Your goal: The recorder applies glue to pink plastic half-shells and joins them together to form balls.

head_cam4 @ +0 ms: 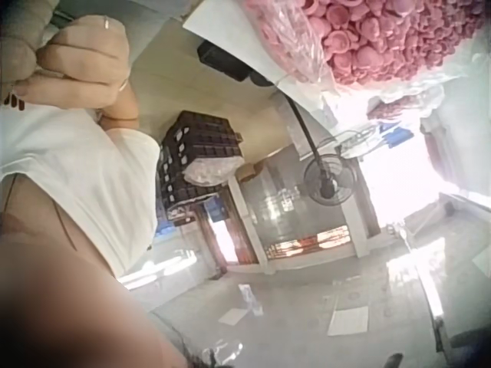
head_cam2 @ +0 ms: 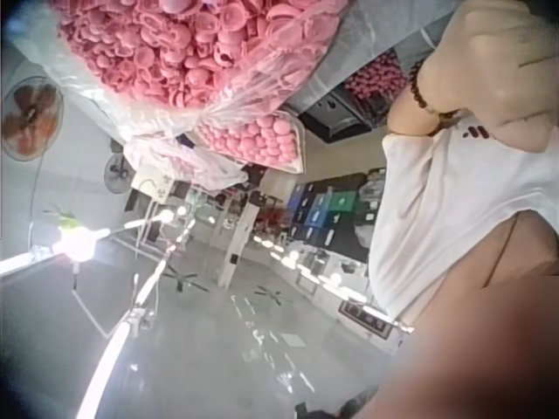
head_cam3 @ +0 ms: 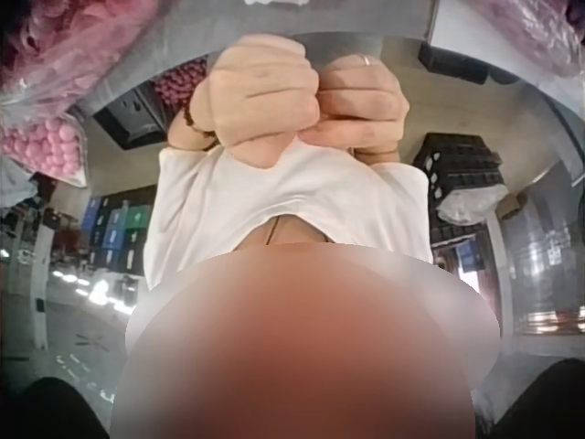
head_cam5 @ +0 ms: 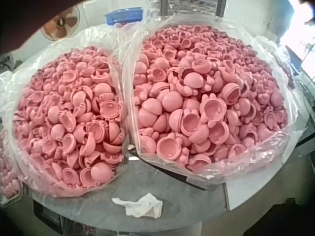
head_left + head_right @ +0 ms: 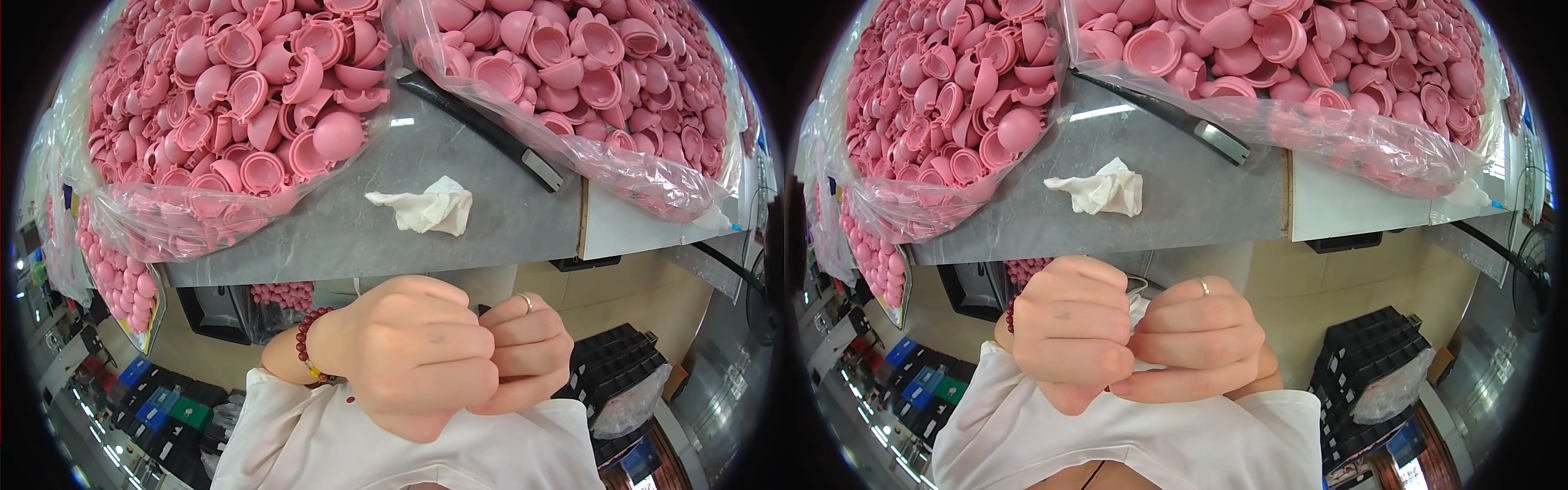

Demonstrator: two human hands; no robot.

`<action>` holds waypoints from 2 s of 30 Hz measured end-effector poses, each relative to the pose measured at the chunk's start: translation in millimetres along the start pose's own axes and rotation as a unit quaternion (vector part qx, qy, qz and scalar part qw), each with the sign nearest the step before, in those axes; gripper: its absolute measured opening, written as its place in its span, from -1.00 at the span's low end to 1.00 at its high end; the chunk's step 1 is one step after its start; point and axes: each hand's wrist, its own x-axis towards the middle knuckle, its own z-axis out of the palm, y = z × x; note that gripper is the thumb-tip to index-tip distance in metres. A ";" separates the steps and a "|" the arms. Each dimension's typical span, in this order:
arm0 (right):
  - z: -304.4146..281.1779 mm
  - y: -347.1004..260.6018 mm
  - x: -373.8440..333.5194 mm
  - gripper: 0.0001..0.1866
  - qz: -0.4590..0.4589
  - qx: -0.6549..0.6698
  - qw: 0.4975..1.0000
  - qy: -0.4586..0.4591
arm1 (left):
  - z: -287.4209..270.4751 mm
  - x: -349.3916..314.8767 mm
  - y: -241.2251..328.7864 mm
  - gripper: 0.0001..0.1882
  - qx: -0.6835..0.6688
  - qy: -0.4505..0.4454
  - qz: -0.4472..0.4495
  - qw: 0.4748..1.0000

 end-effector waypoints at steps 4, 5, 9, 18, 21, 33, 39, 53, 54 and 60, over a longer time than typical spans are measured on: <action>1.2 0.1 -0.9 -0.87 0.002 0.020 1.000 -0.001 | -1.5 -1.9 -1.3 -0.91 0.003 -0.003 0.020 1.000; 2.5 -0.1 -2.7 -0.87 -0.001 0.015 1.000 0.010 | -2.5 -1.6 -0.7 -0.92 0.009 -0.017 0.023 1.000; 1.8 -0.9 -3.6 -0.86 -0.003 -0.022 1.000 0.014 | -2.2 1.1 -0.6 -0.93 0.032 -0.015 0.019 0.999; -3.4 -2.7 1.1 -0.84 0.006 0.004 1.000 -0.031 | -0.6 -0.5 1.8 -0.94 -0.015 0.004 -0.006 1.000; -0.4 -2.3 0.8 -0.82 0.000 -0.005 1.000 -0.023 | -2.0 -0.7 0.7 -0.95 -0.010 -0.001 -0.001 1.000; -3.3 -0.9 6.1 -0.85 -0.005 -0.007 0.999 -0.040 | -3.2 -0.3 1.7 -0.91 -0.055 -0.004 -0.053 0.997; -2.0 -0.1 6.8 -0.85 -0.007 -0.033 0.999 -0.039 | -4.5 0.6 -0.7 -0.91 -0.032 -0.009 -0.036 0.999; -1.4 0.5 5.6 -0.86 -0.010 -0.032 0.999 -0.031 | -5.5 -0.8 -1.1 -0.91 -0.026 -0.014 -0.027 0.999; -0.1 0.6 5.0 -0.86 -0.011 -0.037 0.999 -0.027 | -5.4 -1.0 -1.1 -0.91 -0.026 -0.013 -0.028 0.999; 3.4 2.1 9.8 -0.81 -0.011 -0.023 1.000 0.013 | -4.5 -0.6 1.1 -0.91 -0.052 0.007 -0.052 0.997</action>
